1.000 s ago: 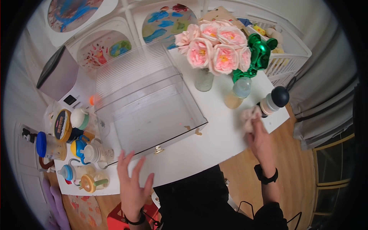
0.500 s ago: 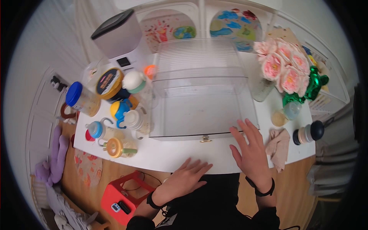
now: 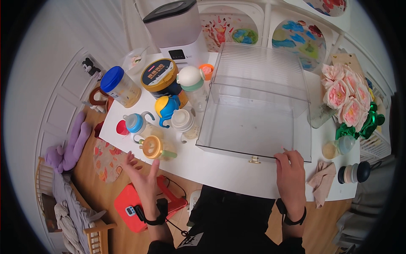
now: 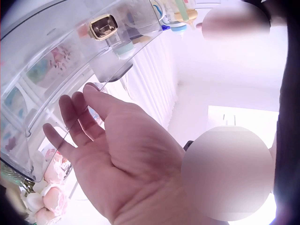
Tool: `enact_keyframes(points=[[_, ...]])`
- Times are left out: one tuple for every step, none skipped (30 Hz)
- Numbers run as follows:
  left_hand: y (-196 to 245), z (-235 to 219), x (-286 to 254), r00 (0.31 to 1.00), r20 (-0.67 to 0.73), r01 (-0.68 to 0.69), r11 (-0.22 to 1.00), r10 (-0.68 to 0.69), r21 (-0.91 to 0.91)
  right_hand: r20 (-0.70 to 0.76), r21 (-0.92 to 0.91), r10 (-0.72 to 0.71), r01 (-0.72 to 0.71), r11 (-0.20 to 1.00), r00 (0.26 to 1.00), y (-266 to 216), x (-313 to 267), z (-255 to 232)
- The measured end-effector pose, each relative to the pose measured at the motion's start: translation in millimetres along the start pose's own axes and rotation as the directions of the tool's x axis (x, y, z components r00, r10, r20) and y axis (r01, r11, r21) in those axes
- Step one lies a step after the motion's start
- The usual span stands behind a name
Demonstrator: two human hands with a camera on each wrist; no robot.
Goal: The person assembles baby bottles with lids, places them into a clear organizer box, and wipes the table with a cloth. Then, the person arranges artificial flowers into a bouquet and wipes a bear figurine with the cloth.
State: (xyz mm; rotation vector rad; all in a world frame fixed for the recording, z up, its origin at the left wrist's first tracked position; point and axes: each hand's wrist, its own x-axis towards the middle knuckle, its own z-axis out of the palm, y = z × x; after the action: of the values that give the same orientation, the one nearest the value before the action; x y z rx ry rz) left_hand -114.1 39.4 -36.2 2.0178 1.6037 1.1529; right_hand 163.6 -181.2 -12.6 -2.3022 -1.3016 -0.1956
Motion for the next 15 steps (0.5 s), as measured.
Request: enact_keyframes(points=[[-4, 2, 1, 1.0, -0.004, 0.001, 1.0, -0.001, 0.002, 0.003, 0.029, 0.019, -0.019, 0.999, 1.0, -1, -1, 0], [-9, 7, 3, 0.996, 0.085, 0.018, 0.996, -0.011, -0.083, 0.002, 0.031, 0.017, -0.017, 0.999, 1.0, -2, -3, -1], [-15, 13, 4, 0.984, 0.176, 0.041, 0.985, -0.012, -0.165, 0.005, 0.038, 0.018, -0.018, 0.999, 1.0, -2, -4, -1], [-20, 18, 6, 0.976, 0.216, 0.032, 0.993, -0.007, -0.116, 0.01, 0.045, 0.021, -0.021, 0.999, 1.0, -2, -6, -1], [-21, 21, 6, 0.976, 0.218, 0.031, 0.993, -0.005, -0.117, 0.009, 0.044, 0.023, -0.024, 0.999, 1.0, -2, -7, -1], [-19, 24, 7, 0.97, 0.241, 0.027, 0.991, 0.005, -0.129, 0.01, 0.077, 0.016, -0.017, 0.997, 1.0, -1, -8, 0], [-18, 27, 8, 0.964, 0.265, 0.024, 0.99, 0.015, -0.141, 0.011, 0.11, 0.01, -0.011, 0.994, 1.0, 0, -10, 0], [-19, 30, 8, 0.963, 0.268, 0.022, 0.99, 0.017, -0.143, 0.01, 0.108, 0.013, -0.014, 0.994, 1.0, 0, -10, -1], [-21, 33, 9, 0.966, 0.258, 0.032, 0.985, 0.013, -0.169, 0.004, 0.101, 0.002, -0.002, 0.995, 1.0, -1, -10, -1], [-23, 36, 9, 0.968, 0.249, 0.042, 0.98, 0.008, -0.195, -0.002, 0.093, -0.01, 0.01, 0.996, 1.0, -1, -11, -2], [-24, 38, 9, 0.968, 0.25, 0.042, 0.98, 0.009, -0.196, -0.002, 0.092, -0.009, 0.01, 0.996, 1.0, -1, -11, -2], [-26, 40, 9, 0.967, 0.255, 0.044, 0.971, 0.017, -0.233, -0.006, 0.087, -0.017, 0.018, 0.996, 1.0, -1, -11, -1], [-27, 41, 10, 0.965, 0.26, 0.047, 0.962, 0.025, -0.27, -0.01, 0.082, -0.025, 0.026, 0.996, 1.0, -1, -11, -1], [-25, 40, 10, 0.965, 0.26, 0.046, 0.962, 0.027, -0.27, -0.011, 0.082, -0.025, 0.026, 0.996, 1.0, -1, -11, 0], [-23, 40, 10, 0.964, 0.264, 0.03, 0.972, 0.034, -0.235, -0.012, 0.079, -0.031, 0.031, 0.996, 0.999, -1, -11, 0]])
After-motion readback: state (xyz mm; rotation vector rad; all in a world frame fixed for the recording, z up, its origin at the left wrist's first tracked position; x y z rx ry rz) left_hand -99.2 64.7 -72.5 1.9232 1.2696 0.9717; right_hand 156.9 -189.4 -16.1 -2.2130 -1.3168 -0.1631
